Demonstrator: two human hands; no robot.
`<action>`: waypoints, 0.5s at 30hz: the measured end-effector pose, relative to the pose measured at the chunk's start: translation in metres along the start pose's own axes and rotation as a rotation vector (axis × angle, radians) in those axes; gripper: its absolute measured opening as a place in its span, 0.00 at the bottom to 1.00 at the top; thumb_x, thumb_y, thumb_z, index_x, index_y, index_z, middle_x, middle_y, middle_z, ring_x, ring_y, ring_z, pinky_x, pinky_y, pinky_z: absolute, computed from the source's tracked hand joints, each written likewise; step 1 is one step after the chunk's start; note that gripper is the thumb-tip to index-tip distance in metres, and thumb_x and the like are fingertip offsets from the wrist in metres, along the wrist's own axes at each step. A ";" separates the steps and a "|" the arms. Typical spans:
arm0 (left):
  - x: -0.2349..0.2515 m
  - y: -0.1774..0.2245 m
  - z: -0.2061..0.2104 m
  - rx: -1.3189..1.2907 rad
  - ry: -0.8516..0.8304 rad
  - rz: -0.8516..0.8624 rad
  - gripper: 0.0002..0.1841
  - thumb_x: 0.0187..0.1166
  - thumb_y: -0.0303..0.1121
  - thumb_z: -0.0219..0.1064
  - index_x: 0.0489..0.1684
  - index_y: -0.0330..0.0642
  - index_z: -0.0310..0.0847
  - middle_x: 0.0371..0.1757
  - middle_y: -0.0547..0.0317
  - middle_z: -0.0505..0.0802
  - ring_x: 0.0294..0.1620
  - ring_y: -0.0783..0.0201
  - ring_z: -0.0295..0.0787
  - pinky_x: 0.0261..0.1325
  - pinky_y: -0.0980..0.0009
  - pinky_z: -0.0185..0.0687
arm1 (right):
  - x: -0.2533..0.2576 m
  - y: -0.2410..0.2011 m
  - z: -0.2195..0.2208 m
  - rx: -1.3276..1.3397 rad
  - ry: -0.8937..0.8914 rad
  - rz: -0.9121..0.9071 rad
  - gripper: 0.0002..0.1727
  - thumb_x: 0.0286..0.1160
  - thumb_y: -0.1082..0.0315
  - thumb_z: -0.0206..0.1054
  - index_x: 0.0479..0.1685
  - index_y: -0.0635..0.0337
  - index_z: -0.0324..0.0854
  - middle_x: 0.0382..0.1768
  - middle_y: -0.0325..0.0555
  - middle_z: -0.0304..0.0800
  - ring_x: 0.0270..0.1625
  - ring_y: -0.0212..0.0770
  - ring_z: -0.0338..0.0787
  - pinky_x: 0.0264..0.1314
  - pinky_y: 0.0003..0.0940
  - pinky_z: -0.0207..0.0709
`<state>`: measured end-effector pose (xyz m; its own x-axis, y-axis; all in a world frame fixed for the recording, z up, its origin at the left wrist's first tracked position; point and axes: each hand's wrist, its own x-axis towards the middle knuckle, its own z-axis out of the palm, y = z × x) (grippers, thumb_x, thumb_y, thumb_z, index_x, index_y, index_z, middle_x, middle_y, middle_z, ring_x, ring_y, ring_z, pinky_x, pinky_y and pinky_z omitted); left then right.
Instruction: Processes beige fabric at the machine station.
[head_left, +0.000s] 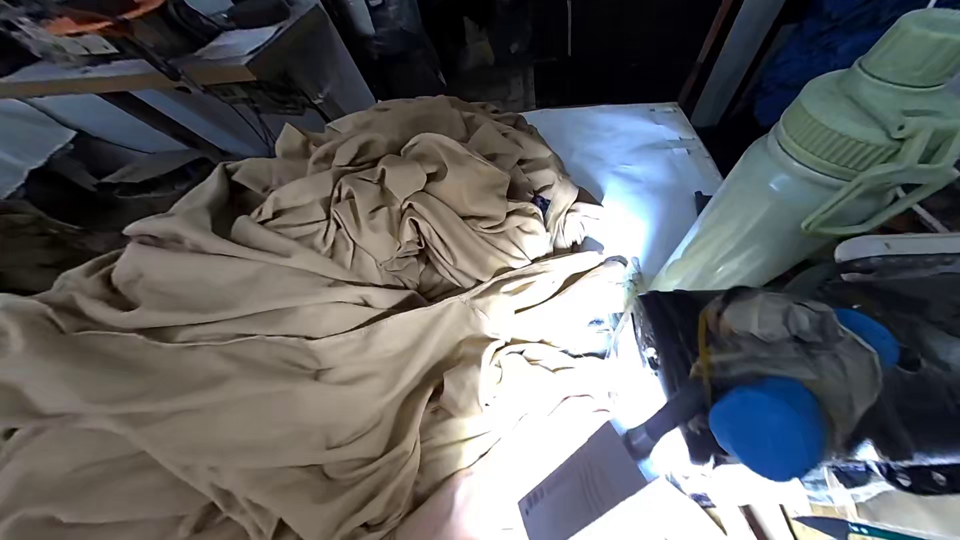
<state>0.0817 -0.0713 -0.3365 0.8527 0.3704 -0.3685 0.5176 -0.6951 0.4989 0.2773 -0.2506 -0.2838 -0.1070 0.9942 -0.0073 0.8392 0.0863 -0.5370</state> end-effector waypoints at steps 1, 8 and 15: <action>-0.010 0.009 -0.018 -0.087 -0.013 -0.118 0.20 0.84 0.39 0.62 0.68 0.38 0.84 0.65 0.40 0.90 0.70 0.48 0.86 0.73 0.51 0.75 | 0.004 0.001 -0.003 -0.011 -0.020 0.019 0.15 0.78 0.76 0.62 0.58 0.55 0.87 0.67 0.55 0.89 0.76 0.62 0.82 0.76 0.76 0.61; 0.015 0.044 -0.074 0.367 0.733 0.426 0.11 0.76 0.20 0.60 0.45 0.43 0.89 0.46 0.61 0.95 0.53 0.71 0.90 0.63 0.81 0.75 | 0.018 0.013 -0.004 -0.019 0.029 -0.002 0.13 0.73 0.79 0.63 0.50 0.62 0.90 0.46 0.61 0.94 0.48 0.64 0.94 0.54 0.61 0.83; 0.071 -0.034 0.000 0.313 0.295 0.554 0.21 0.85 0.24 0.53 0.73 0.50 0.77 0.77 0.58 0.83 0.81 0.53 0.74 0.81 0.56 0.65 | 0.025 0.011 -0.010 0.346 0.057 0.501 0.21 0.81 0.60 0.64 0.58 0.70 0.86 0.51 0.62 0.93 0.56 0.49 0.92 0.68 0.41 0.79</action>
<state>0.1244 -0.0215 -0.3800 0.9916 0.0308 0.1253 -0.0064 -0.9583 0.2856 0.2891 -0.2247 -0.2810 0.2926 0.9113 -0.2897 0.5571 -0.4088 -0.7228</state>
